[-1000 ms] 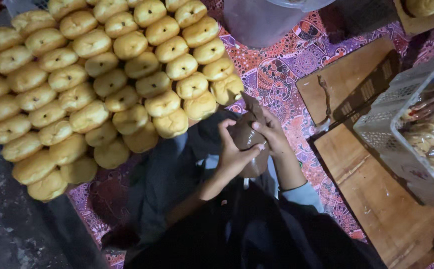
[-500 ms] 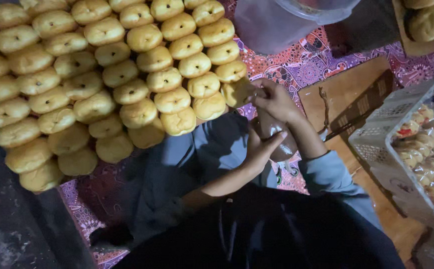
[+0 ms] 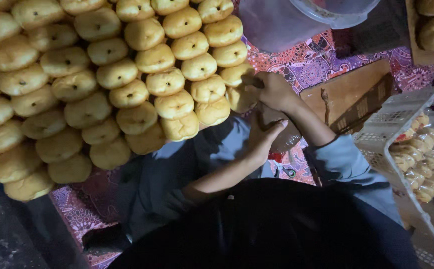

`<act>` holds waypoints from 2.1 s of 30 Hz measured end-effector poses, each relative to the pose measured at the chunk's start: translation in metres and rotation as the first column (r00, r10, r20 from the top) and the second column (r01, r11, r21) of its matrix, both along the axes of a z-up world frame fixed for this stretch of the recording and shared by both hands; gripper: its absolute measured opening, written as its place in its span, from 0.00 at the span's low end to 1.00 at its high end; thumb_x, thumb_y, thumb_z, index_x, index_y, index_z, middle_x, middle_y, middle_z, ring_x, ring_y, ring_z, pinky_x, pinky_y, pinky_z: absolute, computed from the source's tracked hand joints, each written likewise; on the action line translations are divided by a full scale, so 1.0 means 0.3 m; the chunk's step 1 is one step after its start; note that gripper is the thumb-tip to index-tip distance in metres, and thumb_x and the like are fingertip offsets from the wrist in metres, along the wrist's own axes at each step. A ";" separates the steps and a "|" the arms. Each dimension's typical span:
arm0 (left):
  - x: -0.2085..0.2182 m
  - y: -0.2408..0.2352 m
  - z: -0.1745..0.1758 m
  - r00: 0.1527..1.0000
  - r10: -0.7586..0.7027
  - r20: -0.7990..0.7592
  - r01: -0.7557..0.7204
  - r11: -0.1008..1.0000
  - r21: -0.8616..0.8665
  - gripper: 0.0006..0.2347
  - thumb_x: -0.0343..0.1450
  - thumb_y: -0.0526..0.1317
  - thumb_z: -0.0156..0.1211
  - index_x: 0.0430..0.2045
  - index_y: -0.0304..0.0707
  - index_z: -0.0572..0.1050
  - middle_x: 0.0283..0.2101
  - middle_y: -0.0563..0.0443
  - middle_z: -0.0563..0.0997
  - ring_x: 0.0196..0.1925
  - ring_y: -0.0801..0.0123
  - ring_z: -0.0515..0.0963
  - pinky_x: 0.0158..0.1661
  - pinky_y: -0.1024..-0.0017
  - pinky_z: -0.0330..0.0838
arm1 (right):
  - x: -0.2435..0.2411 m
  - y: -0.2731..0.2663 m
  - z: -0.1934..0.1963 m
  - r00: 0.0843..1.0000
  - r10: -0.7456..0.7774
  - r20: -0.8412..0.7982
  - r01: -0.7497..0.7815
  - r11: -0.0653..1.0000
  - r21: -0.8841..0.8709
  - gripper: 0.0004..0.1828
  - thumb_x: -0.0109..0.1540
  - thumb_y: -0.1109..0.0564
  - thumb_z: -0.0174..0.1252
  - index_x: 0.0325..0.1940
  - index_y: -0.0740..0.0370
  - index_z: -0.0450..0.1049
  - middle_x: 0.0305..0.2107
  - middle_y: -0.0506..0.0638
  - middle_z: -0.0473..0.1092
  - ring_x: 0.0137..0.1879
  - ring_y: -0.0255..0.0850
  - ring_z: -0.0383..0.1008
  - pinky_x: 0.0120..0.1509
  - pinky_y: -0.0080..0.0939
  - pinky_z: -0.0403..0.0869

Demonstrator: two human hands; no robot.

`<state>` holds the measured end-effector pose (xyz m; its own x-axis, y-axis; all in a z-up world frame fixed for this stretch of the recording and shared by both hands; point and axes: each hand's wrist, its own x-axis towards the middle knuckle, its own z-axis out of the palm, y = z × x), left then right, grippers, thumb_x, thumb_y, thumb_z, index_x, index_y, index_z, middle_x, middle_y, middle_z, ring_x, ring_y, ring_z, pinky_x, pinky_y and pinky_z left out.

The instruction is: The person sits on the floor and uses a piping bag to fill rows of small round buns with a dark filling. They work systematically across the tray, squeezing the bag into each bun's center hole and then moving to the next one.

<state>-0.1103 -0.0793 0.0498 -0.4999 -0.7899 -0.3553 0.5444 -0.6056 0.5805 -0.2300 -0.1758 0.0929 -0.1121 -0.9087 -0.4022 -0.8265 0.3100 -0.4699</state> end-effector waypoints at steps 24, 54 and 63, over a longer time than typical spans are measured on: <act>-0.030 0.012 -0.043 1.000 -0.026 0.000 0.026 0.993 0.115 0.23 0.65 0.36 0.69 0.52 0.34 0.67 0.47 0.48 0.77 0.48 0.66 0.77 0.51 0.67 0.73 | -0.004 -0.008 0.004 0.998 0.057 0.008 -0.057 0.997 0.053 0.22 0.67 0.45 0.55 0.45 0.70 0.76 0.34 0.70 0.74 0.40 0.62 0.77 0.47 0.56 0.72; -0.100 -0.192 -0.036 0.987 0.138 -0.083 -0.138 0.990 0.004 0.22 0.67 0.33 0.69 0.54 0.33 0.67 0.50 0.48 0.75 0.51 0.68 0.77 0.52 0.69 0.74 | -0.070 -0.237 -0.012 0.974 0.204 0.098 -0.188 0.970 -0.155 0.20 0.64 0.50 0.60 0.43 0.75 0.74 0.32 0.72 0.73 0.38 0.62 0.76 0.44 0.54 0.72; -0.096 -0.196 -0.058 0.989 0.102 -0.109 -0.088 0.988 0.123 0.17 0.68 0.35 0.69 0.49 0.29 0.72 0.46 0.49 0.78 0.47 0.71 0.78 0.51 0.71 0.73 | -0.036 -0.273 -0.046 0.982 0.184 -0.038 -0.184 0.983 0.002 0.28 0.71 0.41 0.48 0.39 0.72 0.76 0.28 0.72 0.72 0.38 0.68 0.74 0.43 0.61 0.70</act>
<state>-0.1393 -0.1380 0.0323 -0.4675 -0.7917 -0.3933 0.6614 -0.6084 0.4385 -0.2408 -0.2577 0.0791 0.0422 -0.9159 -0.3992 -0.8867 0.1498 -0.4374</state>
